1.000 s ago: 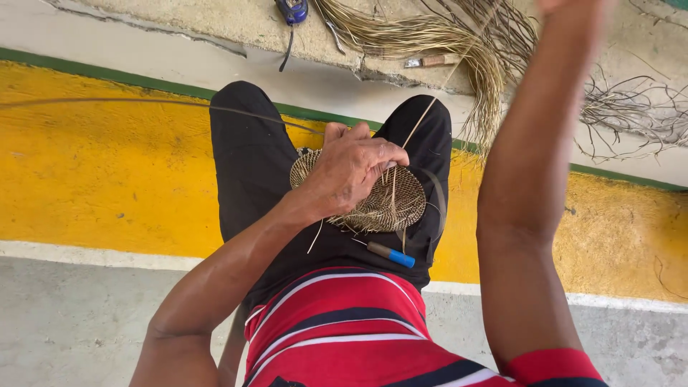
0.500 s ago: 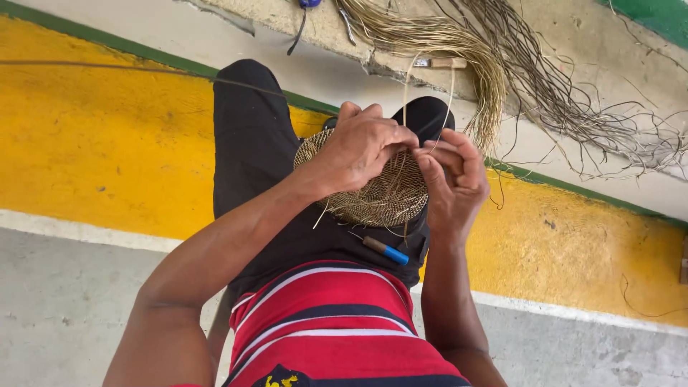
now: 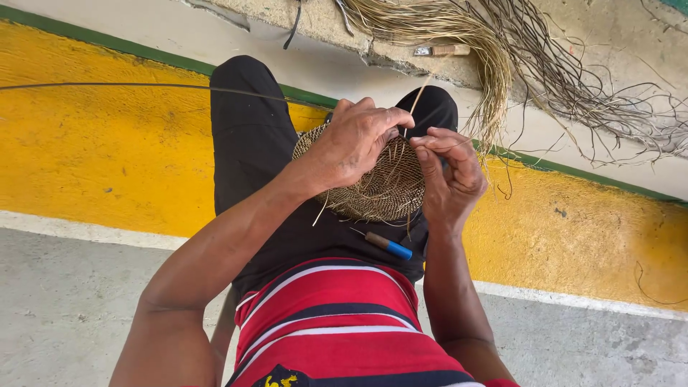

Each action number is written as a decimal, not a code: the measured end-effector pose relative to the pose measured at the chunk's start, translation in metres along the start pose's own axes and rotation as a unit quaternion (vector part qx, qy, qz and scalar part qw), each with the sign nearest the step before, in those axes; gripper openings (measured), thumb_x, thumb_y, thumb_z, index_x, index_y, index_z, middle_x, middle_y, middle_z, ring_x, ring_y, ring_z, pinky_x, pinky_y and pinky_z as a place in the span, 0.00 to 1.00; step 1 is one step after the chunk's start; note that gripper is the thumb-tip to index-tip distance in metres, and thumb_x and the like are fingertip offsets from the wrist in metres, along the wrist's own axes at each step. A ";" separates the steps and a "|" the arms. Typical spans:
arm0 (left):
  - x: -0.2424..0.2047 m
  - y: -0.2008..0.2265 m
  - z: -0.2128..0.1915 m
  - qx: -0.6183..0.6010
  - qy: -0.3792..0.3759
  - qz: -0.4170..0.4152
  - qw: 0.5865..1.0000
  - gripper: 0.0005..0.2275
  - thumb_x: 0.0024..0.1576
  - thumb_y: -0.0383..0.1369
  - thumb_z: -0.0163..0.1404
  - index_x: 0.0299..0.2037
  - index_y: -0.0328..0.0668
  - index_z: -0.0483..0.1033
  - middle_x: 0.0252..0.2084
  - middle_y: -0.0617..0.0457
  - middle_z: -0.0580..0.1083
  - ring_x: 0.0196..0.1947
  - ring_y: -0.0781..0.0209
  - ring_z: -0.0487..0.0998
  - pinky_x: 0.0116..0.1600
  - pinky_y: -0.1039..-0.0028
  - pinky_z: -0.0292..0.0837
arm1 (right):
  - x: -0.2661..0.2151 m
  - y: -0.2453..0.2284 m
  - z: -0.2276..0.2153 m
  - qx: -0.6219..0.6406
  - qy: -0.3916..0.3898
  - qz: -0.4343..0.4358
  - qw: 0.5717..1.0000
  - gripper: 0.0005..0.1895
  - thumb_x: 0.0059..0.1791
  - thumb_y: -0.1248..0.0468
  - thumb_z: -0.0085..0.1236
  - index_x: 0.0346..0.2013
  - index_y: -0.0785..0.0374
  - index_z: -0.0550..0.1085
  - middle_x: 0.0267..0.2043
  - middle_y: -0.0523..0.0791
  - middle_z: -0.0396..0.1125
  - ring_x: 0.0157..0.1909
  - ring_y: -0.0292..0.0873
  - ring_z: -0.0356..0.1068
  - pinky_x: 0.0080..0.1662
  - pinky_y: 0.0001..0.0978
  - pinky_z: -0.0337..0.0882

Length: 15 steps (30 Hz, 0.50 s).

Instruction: Manually weaving a circular basket or mat using natural fibers.

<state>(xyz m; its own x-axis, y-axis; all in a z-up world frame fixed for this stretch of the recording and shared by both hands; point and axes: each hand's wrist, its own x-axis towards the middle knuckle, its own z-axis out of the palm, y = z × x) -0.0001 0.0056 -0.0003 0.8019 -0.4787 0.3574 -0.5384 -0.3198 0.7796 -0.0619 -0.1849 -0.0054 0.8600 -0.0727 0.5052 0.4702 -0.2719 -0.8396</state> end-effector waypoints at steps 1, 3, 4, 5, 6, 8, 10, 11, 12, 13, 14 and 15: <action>0.000 0.000 -0.001 0.002 0.000 -0.001 1.000 0.15 0.57 0.23 0.53 0.54 0.46 0.76 0.34 0.58 0.78 0.39 0.60 0.74 0.49 0.65 0.60 | 0.000 0.000 0.000 0.004 -0.001 0.004 1.000 0.09 0.54 0.80 0.60 0.45 0.67 0.73 0.47 0.49 0.73 0.59 0.42 0.72 0.60 0.32 0.76; 0.000 -0.004 0.002 0.007 0.004 0.000 1.000 0.14 0.57 0.23 0.54 0.53 0.46 0.76 0.34 0.58 0.78 0.39 0.60 0.74 0.49 0.64 0.61 | 0.000 0.002 0.000 -0.019 -0.009 -0.014 1.000 0.10 0.54 0.81 0.60 0.45 0.68 0.72 0.47 0.49 0.73 0.58 0.42 0.72 0.60 0.32 0.75; -0.001 -0.006 0.003 0.011 0.007 0.003 1.000 0.13 0.58 0.24 0.54 0.53 0.46 0.77 0.34 0.58 0.78 0.38 0.60 0.75 0.49 0.64 0.62 | 0.000 0.003 -0.001 -0.044 -0.016 -0.032 0.998 0.10 0.54 0.81 0.61 0.45 0.69 0.72 0.46 0.49 0.73 0.57 0.42 0.71 0.61 0.31 0.74; 0.000 -0.006 0.003 0.011 0.007 0.003 1.000 0.13 0.58 0.24 0.54 0.53 0.46 0.77 0.34 0.58 0.78 0.38 0.60 0.75 0.49 0.64 0.62 | -0.001 0.003 0.000 -0.044 -0.016 -0.032 0.998 0.10 0.54 0.81 0.61 0.45 0.69 0.72 0.46 0.49 0.73 0.57 0.42 0.71 0.61 0.31 0.74; 0.000 -0.005 0.003 0.010 0.007 0.000 1.000 0.11 0.59 0.25 0.54 0.52 0.46 0.77 0.35 0.58 0.78 0.38 0.60 0.75 0.49 0.64 0.62 | 0.000 0.003 0.001 -0.019 -0.009 -0.013 1.000 0.10 0.53 0.81 0.60 0.45 0.68 0.72 0.46 0.49 0.72 0.57 0.42 0.71 0.60 0.32 0.75; 0.000 -0.005 0.003 0.009 0.006 -0.004 1.000 0.10 0.60 0.26 0.54 0.51 0.46 0.77 0.36 0.57 0.79 0.37 0.60 0.75 0.48 0.63 0.62 | -0.001 0.003 0.002 0.005 -0.002 0.007 1.000 0.10 0.53 0.81 0.60 0.44 0.68 0.72 0.46 0.49 0.71 0.56 0.42 0.72 0.60 0.33 0.76; 0.000 -0.004 0.002 0.012 0.006 0.001 1.000 0.11 0.60 0.25 0.53 0.51 0.45 0.77 0.35 0.56 0.79 0.37 0.59 0.75 0.49 0.63 0.63 | -0.001 0.003 0.002 0.025 0.004 0.012 1.000 0.10 0.53 0.81 0.59 0.44 0.68 0.72 0.47 0.48 0.71 0.55 0.40 0.73 0.60 0.33 0.77; 0.000 -0.003 0.001 0.011 0.006 0.000 1.000 0.11 0.60 0.25 0.53 0.51 0.45 0.77 0.35 0.56 0.79 0.37 0.59 0.75 0.49 0.63 0.63 | -0.001 0.003 0.003 0.025 0.004 0.012 1.000 0.10 0.53 0.81 0.59 0.44 0.68 0.72 0.47 0.48 0.71 0.55 0.40 0.73 0.60 0.33 0.77; 0.001 -0.003 0.000 0.017 -0.002 -0.006 1.000 0.10 0.61 0.26 0.53 0.51 0.45 0.77 0.35 0.56 0.79 0.37 0.59 0.75 0.49 0.63 0.63 | -0.001 0.002 0.003 0.017 0.004 0.007 1.000 0.10 0.53 0.81 0.59 0.44 0.68 0.72 0.47 0.48 0.70 0.55 0.40 0.73 0.60 0.33 0.77; 0.001 -0.002 0.000 0.023 -0.011 -0.013 1.000 0.09 0.62 0.27 0.53 0.51 0.46 0.77 0.34 0.56 0.79 0.37 0.59 0.75 0.49 0.63 0.63 | -0.001 0.001 0.004 0.009 0.004 0.001 1.000 0.10 0.53 0.82 0.59 0.44 0.68 0.72 0.47 0.48 0.70 0.55 0.40 0.73 0.60 0.33 0.77; 0.001 -0.002 0.001 0.024 -0.010 -0.013 1.000 0.09 0.62 0.27 0.53 0.51 0.46 0.77 0.34 0.56 0.79 0.37 0.59 0.75 0.49 0.63 0.63 | 0.000 0.002 0.004 0.010 0.004 0.001 1.000 0.10 0.53 0.82 0.59 0.44 0.68 0.72 0.47 0.48 0.70 0.55 0.40 0.73 0.60 0.33 0.77; 0.001 -0.002 0.002 0.016 -0.002 -0.008 1.000 0.09 0.61 0.27 0.53 0.51 0.45 0.77 0.36 0.56 0.79 0.37 0.59 0.75 0.49 0.63 0.63 | 0.001 0.002 0.004 -0.012 0.012 -0.013 1.000 0.09 0.53 0.80 0.60 0.43 0.67 0.73 0.47 0.47 0.71 0.54 0.40 0.73 0.59 0.32 0.77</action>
<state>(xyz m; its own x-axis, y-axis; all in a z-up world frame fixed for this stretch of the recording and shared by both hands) 0.0017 0.0041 -0.0028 0.8097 -0.4767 0.3423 -0.5330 -0.3533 0.7688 -0.0594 -0.1817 -0.0078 0.8423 -0.0879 0.5318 0.4876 -0.2963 -0.8212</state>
